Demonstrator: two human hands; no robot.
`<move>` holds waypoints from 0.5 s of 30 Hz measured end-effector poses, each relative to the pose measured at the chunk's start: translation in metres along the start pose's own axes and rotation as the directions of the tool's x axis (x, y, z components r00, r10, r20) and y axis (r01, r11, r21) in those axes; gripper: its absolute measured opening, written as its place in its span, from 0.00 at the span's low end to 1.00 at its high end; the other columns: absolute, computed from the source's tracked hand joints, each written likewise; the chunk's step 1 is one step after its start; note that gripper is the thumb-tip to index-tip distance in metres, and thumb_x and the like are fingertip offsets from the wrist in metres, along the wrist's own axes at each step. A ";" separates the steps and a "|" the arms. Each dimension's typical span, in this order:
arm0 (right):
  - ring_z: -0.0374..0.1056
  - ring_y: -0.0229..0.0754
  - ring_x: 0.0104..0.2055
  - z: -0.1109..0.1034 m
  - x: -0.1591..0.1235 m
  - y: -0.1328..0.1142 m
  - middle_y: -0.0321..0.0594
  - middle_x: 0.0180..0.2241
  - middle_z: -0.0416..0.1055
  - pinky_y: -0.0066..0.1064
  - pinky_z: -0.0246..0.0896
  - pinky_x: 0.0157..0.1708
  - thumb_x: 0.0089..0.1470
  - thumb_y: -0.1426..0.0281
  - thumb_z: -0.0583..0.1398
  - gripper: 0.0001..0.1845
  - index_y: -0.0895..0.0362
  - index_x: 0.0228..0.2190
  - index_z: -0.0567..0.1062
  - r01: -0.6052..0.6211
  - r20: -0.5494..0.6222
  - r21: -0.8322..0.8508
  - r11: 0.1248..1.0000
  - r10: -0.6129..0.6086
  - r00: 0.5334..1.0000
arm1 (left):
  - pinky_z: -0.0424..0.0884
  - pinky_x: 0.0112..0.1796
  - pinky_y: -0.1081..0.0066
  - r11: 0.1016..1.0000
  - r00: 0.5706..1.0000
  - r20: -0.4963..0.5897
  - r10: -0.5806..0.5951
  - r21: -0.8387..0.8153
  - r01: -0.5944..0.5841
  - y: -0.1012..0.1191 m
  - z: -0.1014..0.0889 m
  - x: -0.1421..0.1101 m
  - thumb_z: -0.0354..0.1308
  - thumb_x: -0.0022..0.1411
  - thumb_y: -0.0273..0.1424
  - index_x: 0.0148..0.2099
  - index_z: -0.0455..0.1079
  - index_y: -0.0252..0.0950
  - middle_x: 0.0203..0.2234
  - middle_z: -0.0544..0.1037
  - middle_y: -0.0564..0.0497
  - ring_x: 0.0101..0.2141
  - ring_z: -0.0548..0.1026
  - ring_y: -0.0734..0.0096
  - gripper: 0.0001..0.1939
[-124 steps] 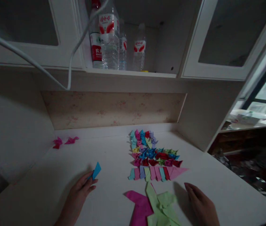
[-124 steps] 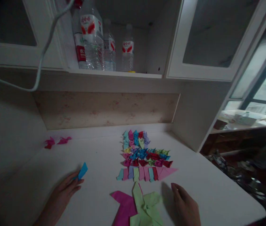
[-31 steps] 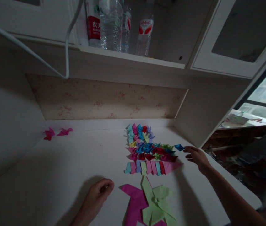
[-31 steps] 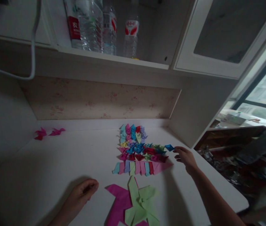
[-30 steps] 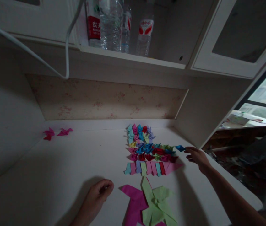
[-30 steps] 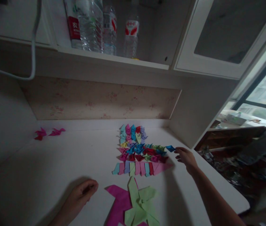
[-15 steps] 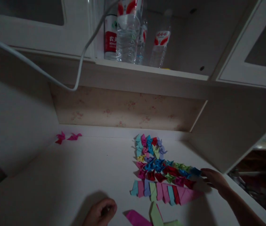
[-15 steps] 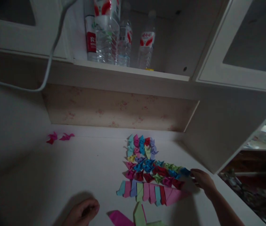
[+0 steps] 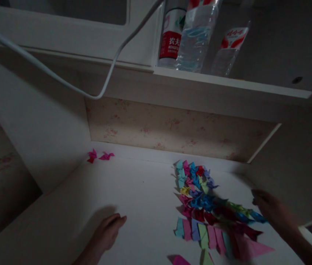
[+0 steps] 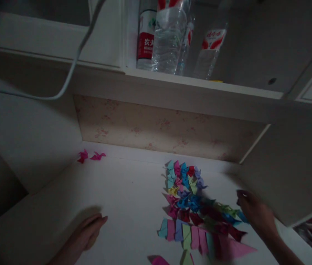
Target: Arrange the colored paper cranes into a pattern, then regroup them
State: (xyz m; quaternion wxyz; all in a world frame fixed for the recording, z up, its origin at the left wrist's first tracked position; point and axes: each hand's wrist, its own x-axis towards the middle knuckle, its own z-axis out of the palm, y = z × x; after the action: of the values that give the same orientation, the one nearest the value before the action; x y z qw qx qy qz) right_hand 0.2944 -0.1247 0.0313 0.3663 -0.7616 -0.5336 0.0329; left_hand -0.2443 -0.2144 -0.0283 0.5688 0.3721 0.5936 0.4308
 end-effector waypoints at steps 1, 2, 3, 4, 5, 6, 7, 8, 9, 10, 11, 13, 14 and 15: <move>0.69 0.50 0.21 0.013 -0.003 -0.028 0.49 0.25 0.76 0.40 0.59 0.24 0.46 0.53 0.56 0.16 0.49 0.30 0.76 0.030 0.071 -0.006 1.000 -0.030 0.997 | 0.39 0.17 0.75 0.999 1.000 -0.008 -0.027 -0.024 0.027 0.002 -0.012 0.004 0.64 0.37 0.55 0.19 0.51 0.40 0.09 0.47 0.65 0.13 0.44 0.84 0.30; 0.70 0.49 0.23 0.029 -0.008 -0.059 0.46 0.26 0.77 0.40 0.60 0.26 0.48 0.52 0.54 0.19 0.50 0.33 0.76 0.081 0.105 0.010 0.997 -0.082 0.991 | 0.39 0.17 0.75 0.997 0.998 0.004 -0.058 -0.050 0.058 0.002 -0.022 0.007 0.64 0.36 0.55 0.18 0.49 0.41 0.09 0.46 0.66 0.12 0.43 0.85 0.31; 0.71 0.48 0.27 0.048 -0.015 -0.091 0.44 0.27 0.77 0.38 0.62 0.29 0.50 0.52 0.53 0.21 0.52 0.36 0.76 0.129 0.144 0.061 0.990 -0.137 0.980 | 0.38 0.17 0.75 0.993 0.995 0.028 -0.091 -0.076 0.093 0.001 -0.030 0.010 0.65 0.35 0.55 0.19 0.47 0.41 0.09 0.46 0.66 0.12 0.42 0.85 0.32; 0.71 0.47 0.29 0.069 -0.023 -0.124 0.43 0.28 0.76 0.36 0.62 0.30 0.51 0.53 0.52 0.22 0.54 0.37 0.76 0.175 0.192 0.124 0.977 -0.196 0.962 | 0.37 0.16 0.74 0.987 0.992 0.054 -0.115 -0.103 0.120 -0.001 -0.036 0.012 0.65 0.35 0.54 0.19 0.46 0.42 0.09 0.46 0.66 0.12 0.42 0.85 0.32; 0.71 0.45 0.30 0.092 -0.033 -0.157 0.42 0.30 0.77 0.34 0.63 0.31 0.53 0.54 0.52 0.22 0.55 0.38 0.77 0.220 0.270 0.196 0.955 -0.269 0.925 | 0.37 0.16 0.75 0.984 0.990 0.071 -0.120 -0.126 0.129 -0.004 -0.040 0.014 0.65 0.36 0.54 0.19 0.46 0.42 0.09 0.46 0.66 0.12 0.41 0.85 0.32; 0.71 0.43 0.30 0.117 -0.044 -0.189 0.41 0.30 0.77 0.32 0.63 0.32 0.54 0.56 0.51 0.21 0.56 0.38 0.77 0.256 0.336 0.252 0.933 -0.332 0.881 | 0.37 0.16 0.75 0.983 0.990 0.080 -0.113 -0.138 0.124 -0.007 -0.042 0.016 0.66 0.36 0.53 0.19 0.46 0.42 0.10 0.46 0.66 0.12 0.41 0.85 0.32; 0.71 0.42 0.31 0.143 -0.056 -0.220 0.40 0.30 0.76 0.31 0.63 0.32 0.56 0.59 0.50 0.21 0.57 0.38 0.76 0.288 0.403 0.302 0.909 -0.395 0.826 | 0.37 0.17 0.75 0.984 0.992 0.077 -0.104 -0.138 0.114 -0.010 -0.042 0.018 0.66 0.36 0.53 0.18 0.47 0.41 0.10 0.46 0.66 0.12 0.42 0.85 0.31; 0.71 0.41 0.32 0.170 -0.069 -0.249 0.40 0.31 0.76 0.31 0.63 0.34 0.57 0.61 0.49 0.20 0.57 0.40 0.76 0.327 0.472 0.342 0.881 -0.462 0.751 | 0.38 0.17 0.75 0.986 0.993 0.071 -0.098 -0.129 0.106 -0.013 -0.041 0.021 0.66 0.35 0.52 0.17 0.47 0.41 0.09 0.46 0.66 0.12 0.43 0.85 0.31; 0.71 0.41 0.35 0.197 -0.082 -0.276 0.40 0.34 0.76 0.31 0.64 0.37 0.58 0.64 0.48 0.20 0.57 0.42 0.75 0.377 0.541 0.366 0.851 -0.525 0.657 | 0.38 0.17 0.75 0.988 0.994 0.063 -0.092 -0.117 0.099 -0.017 -0.041 0.024 0.66 0.34 0.52 0.16 0.47 0.41 0.09 0.46 0.65 0.13 0.43 0.85 0.31; 0.71 0.40 0.38 0.224 -0.095 -0.302 0.40 0.38 0.76 0.31 0.63 0.40 0.58 0.65 0.50 0.18 0.56 0.42 0.76 0.400 0.572 0.387 0.831 -0.556 0.603 | 0.39 0.17 0.75 0.991 0.995 0.054 -0.081 -0.101 0.086 -0.020 -0.040 0.027 0.66 0.34 0.52 0.15 0.48 0.41 0.09 0.46 0.65 0.13 0.45 0.84 0.30; 0.71 0.40 0.41 0.251 -0.107 -0.325 0.40 0.41 0.75 0.30 0.63 0.42 0.56 0.66 0.53 0.15 0.55 0.40 0.77 0.410 0.590 0.398 0.821 -0.571 0.571 | 0.41 0.17 0.75 0.994 0.997 0.041 -0.065 -0.081 0.069 -0.024 -0.040 0.031 0.66 0.34 0.51 0.15 0.48 0.41 0.09 0.46 0.64 0.13 0.46 0.83 0.30; 0.69 0.42 0.45 0.299 -0.128 -0.367 0.42 0.48 0.72 0.31 0.62 0.45 0.51 0.66 0.60 0.15 0.55 0.42 0.77 0.426 0.625 0.405 0.809 -0.585 0.516 | 0.46 0.18 0.74 1.000 1.000 0.010 -0.019 -0.011 0.019 -0.031 -0.042 0.038 0.65 0.38 0.48 0.14 0.51 0.41 0.09 0.50 0.62 0.14 0.52 0.79 0.26; 0.69 0.43 0.46 0.320 -0.136 -0.385 0.43 0.51 0.69 0.32 0.62 0.46 0.50 0.65 0.61 0.19 0.54 0.44 0.76 0.432 0.640 0.406 0.806 -0.587 0.495 | 0.50 0.19 0.74 0.999 1.000 -0.006 0.009 0.032 -0.009 -0.034 -0.044 0.040 0.65 0.40 0.46 0.14 0.55 0.40 0.10 0.54 0.60 0.16 0.57 0.76 0.23; 0.68 0.43 0.47 0.338 -0.143 -0.402 0.43 0.55 0.65 0.33 0.61 0.47 0.49 0.64 0.62 0.21 0.53 0.47 0.74 0.437 0.652 0.405 0.803 -0.588 0.479 | 0.54 0.21 0.73 0.997 0.999 -0.025 0.030 0.073 -0.028 -0.036 -0.047 0.043 0.64 0.41 0.43 0.15 0.59 0.39 0.12 0.59 0.58 0.19 0.62 0.72 0.20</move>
State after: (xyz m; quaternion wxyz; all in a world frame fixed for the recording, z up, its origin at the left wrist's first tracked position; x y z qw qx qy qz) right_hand -0.2329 -0.0021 -0.0257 0.1724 -0.4440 -0.8329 0.2819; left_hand -0.2922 -0.1915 -0.0778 0.5406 0.3955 0.6109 0.4220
